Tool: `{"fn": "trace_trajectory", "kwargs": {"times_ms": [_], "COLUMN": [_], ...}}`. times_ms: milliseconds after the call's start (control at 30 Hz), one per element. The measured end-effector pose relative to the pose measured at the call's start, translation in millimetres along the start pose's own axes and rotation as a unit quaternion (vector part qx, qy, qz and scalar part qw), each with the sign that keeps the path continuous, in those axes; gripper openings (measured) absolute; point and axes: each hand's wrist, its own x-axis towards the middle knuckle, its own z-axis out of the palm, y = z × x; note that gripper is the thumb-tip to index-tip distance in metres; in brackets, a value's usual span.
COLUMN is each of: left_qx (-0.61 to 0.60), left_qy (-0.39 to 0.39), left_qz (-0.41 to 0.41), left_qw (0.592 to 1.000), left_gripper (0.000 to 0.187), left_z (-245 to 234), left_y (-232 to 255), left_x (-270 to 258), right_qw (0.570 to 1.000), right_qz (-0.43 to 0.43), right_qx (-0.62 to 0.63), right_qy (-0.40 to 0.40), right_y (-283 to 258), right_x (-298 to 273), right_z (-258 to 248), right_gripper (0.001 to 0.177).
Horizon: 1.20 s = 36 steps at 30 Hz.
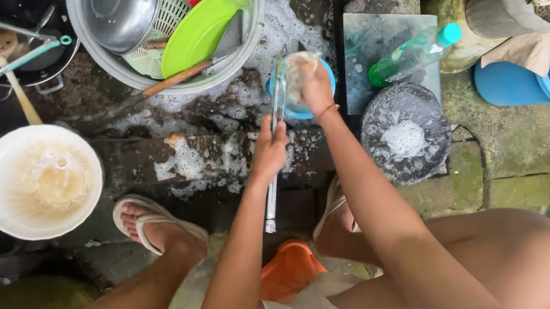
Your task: Washing various dishes including bowls, plates, and utensils by hand using soap and a scrubber in an outdoor area.
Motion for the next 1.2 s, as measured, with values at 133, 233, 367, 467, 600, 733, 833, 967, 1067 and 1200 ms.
{"fn": "trace_trajectory", "kwargs": {"times_ms": [133,233,367,467,600,733,833,967,1067,1200], "left_qx": [-0.111,-0.249,-0.281,-0.302,-0.354,-0.346,-0.375,-0.403,-0.4,-0.378], "left_qy": [-0.017,-0.037,-0.115,-0.141,-0.148,-0.18,-0.223,-0.287,-0.29,-0.277], "left_qz": [-0.024,-0.034,-0.032,-0.029,-0.021,-0.032,-0.097,-0.135,-0.128,-0.117], "left_qw": [0.993,0.967,0.952,0.942,0.923,0.92,0.895,0.858,0.86,0.875], "left_gripper": [0.021,0.014,0.012,0.013,0.008,0.009,0.02,0.041,0.051,0.057], "left_z": [2.7,-2.0,-10.4,-10.6,-9.4,-9.2,-17.7,-12.5,-8.1,-8.8], "left_y": [9.7,-5.9,-23.4,-26.2,-38.1,-90.9,-90.1,-78.5,-76.1,-58.4], "left_x": [-24.3,-30.6,-43.2,-45.6,-35.2,-2.8,-5.3,-23.5,-31.4,-49.3], "right_qw": [0.975,0.903,0.934,0.938,0.95,0.987,0.883,0.827,0.866,0.94], "right_qz": [-0.127,-0.135,-0.129,-0.116,-0.099,-0.034,0.267,0.296,0.262,0.227], "right_qx": [-0.178,-0.398,-0.331,-0.315,-0.293,-0.021,0.359,0.471,0.42,0.254], "right_qy": [0.027,-0.093,0.048,0.081,0.035,0.156,0.143,-0.073,-0.068,0.032], "right_y": [20.7,59.8,54.6,33.1,50.3,73.2,46.1,15.9,-4.3,-11.0], "right_x": [-19.4,-16.0,3.8,-6.9,-43.6,-49.0,-50.8,-56.7,-63.3,-69.6], "right_z": [34.8,43.3,31.8,28.2,35.9,36.5,25.5,24.6,33.4,43.7], "right_gripper": [0.036,0.043,0.039,0.047,0.037,0.038,0.035,0.058,0.052,0.055]}}
